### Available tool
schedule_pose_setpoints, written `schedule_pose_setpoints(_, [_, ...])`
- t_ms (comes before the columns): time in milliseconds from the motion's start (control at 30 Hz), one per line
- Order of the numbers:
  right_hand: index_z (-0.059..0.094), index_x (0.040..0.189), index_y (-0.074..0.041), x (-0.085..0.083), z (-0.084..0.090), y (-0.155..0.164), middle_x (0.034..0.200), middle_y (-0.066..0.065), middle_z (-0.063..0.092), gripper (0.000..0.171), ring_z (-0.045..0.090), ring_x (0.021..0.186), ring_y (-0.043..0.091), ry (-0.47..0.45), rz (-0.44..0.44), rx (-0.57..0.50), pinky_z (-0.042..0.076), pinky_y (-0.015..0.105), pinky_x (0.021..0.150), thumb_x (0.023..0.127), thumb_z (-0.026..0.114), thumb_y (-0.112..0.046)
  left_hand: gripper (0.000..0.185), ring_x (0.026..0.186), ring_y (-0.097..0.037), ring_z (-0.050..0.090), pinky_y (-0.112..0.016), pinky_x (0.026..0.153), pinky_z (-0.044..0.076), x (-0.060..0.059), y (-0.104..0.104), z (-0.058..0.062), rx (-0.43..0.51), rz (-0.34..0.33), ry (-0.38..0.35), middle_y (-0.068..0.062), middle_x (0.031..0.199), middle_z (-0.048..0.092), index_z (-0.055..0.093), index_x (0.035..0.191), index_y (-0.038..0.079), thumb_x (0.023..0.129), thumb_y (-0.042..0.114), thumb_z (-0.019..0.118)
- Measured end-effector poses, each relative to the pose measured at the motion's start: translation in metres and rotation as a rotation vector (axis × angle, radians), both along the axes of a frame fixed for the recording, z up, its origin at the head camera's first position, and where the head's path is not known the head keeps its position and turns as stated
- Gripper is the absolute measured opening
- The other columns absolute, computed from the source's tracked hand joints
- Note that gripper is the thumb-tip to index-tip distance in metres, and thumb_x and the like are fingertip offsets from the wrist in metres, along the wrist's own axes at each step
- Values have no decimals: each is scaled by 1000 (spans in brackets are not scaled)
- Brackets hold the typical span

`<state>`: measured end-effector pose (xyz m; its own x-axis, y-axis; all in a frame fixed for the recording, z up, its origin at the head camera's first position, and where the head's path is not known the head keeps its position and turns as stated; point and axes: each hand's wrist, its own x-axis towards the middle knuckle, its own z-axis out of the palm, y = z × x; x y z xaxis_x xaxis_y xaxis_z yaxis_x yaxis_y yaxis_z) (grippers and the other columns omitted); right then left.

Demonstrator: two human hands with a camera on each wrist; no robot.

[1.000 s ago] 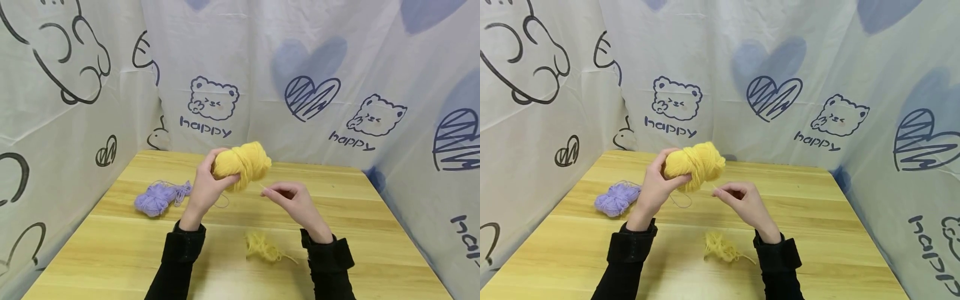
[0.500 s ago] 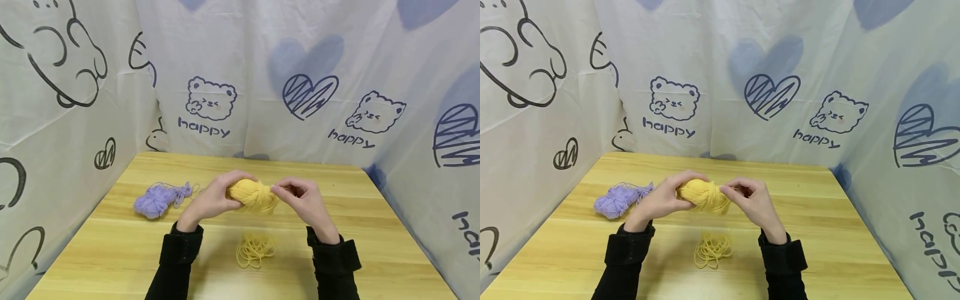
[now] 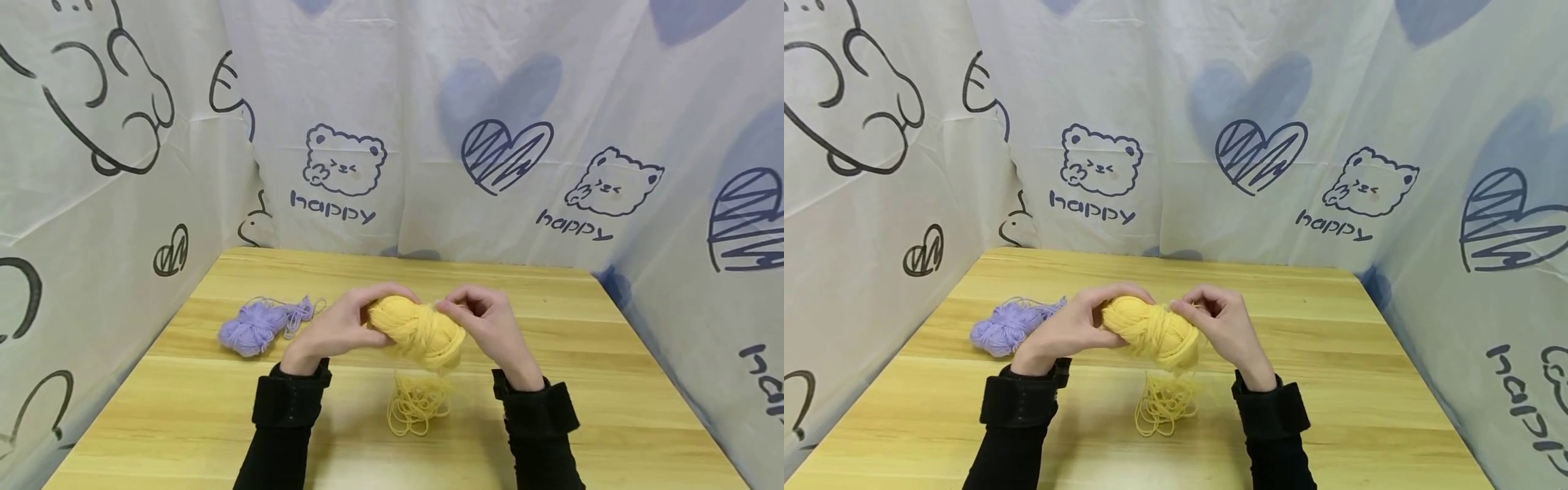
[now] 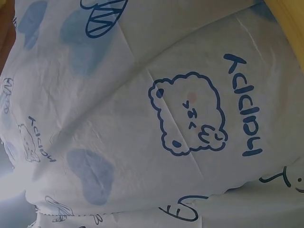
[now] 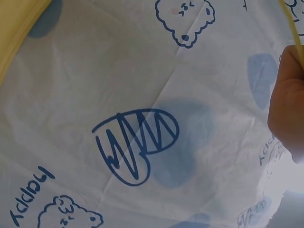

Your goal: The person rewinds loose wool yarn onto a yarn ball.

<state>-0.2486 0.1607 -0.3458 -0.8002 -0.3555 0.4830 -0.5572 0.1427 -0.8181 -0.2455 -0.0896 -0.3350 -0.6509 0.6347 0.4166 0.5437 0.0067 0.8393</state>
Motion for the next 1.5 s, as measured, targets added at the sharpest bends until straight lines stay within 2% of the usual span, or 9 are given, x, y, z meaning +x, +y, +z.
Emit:
schedule_pose_setpoints(233, [65, 87, -3, -5, -11, 2, 71, -3, 60, 9, 51, 58, 9, -118, 35, -58, 45, 24, 53, 92, 62, -9, 57, 104, -21, 58, -39, 83, 59, 4, -1, 3, 183, 4, -167, -12, 126, 54, 52, 126, -1, 73, -13, 68])
schedule_pose_setpoints(367, [60, 81, -8, -7, -15, -1, 65, -4, 50, 15, 44, 54, 7, -135, 60, -36, 41, 24, 50, 95, 58, -12, 59, 106, -22, 58, -38, 85, 58, 5, 1, 6, 258, 60, -206, -10, 126, 52, 51, 128, 7, 74, -13, 67])
schedule_pose_setpoints(567, [60, 91, -3, -7, -18, -3, 55, -4, 33, 12, 25, 47, 8, -170, 24, 91, 32, 25, 49, 97, 50, -6, 58, 107, -21, 57, -33, 87, 56, 2, 8, 8, 342, 207, -188, -10, 126, 50, 47, 129, 9, 78, -8, 68])
schedule_pose_setpoints(733, [69, 99, -6, 0, -14, -1, 66, -4, 51, 16, 32, 54, 12, -142, 34, 133, 35, 28, 56, 96, 57, -17, 58, 108, -22, 55, -35, 89, 52, -2, 14, 9, 367, 374, -127, -11, 127, 52, 46, 131, 8, 79, -4, 70])
schedule_pose_setpoints(900, [72, 103, -9, 9, -9, 4, 90, -3, 69, 17, 42, 63, 8, -76, 31, 145, 38, 24, 58, 94, 61, -17, 58, 109, -21, 54, -38, 92, 46, -6, 18, 4, 285, 523, -2, -10, 125, 57, 51, 127, 8, 76, -3, 75])
schedule_pose_setpoints(933, [73, 101, -8, 10, -8, 5, 87, -3, 68, 15, 43, 61, 7, -68, 25, 138, 38, 23, 56, 93, 63, -16, 58, 109, -21, 54, -38, 93, 46, -7, 19, 4, 253, 531, 21, -10, 125, 58, 52, 126, 9, 75, -3, 75])
schedule_pose_setpoints(1067, [70, 93, -4, 15, -2, 7, 73, -3, 58, 7, 38, 55, 7, -22, 14, 85, 34, 25, 48, 90, 65, -8, 58, 111, -22, 56, -41, 94, 49, -6, 21, 0, 130, 477, 94, -9, 124, 60, 55, 125, 10, 72, -8, 73])
schedule_pose_setpoints(1233, [66, 90, -1, 18, 4, 8, 71, 1, 51, 5, 34, 55, 12, 34, 40, 14, 31, 29, 48, 91, 61, -2, 60, 112, -23, 57, -41, 96, 50, -5, 20, -3, 6, 408, 166, -8, 125, 60, 57, 123, 10, 69, -10, 73])
schedule_pose_setpoints(1500, [67, 90, -4, 13, 10, 8, 67, -1, 47, 5, 33, 56, 12, 36, 0, -16, 31, 28, 52, 91, 63, -5, 58, 109, -19, 59, -38, 97, 50, -3, 19, -5, -126, 309, 183, -3, 120, 63, 60, 120, 14, 69, -11, 71])
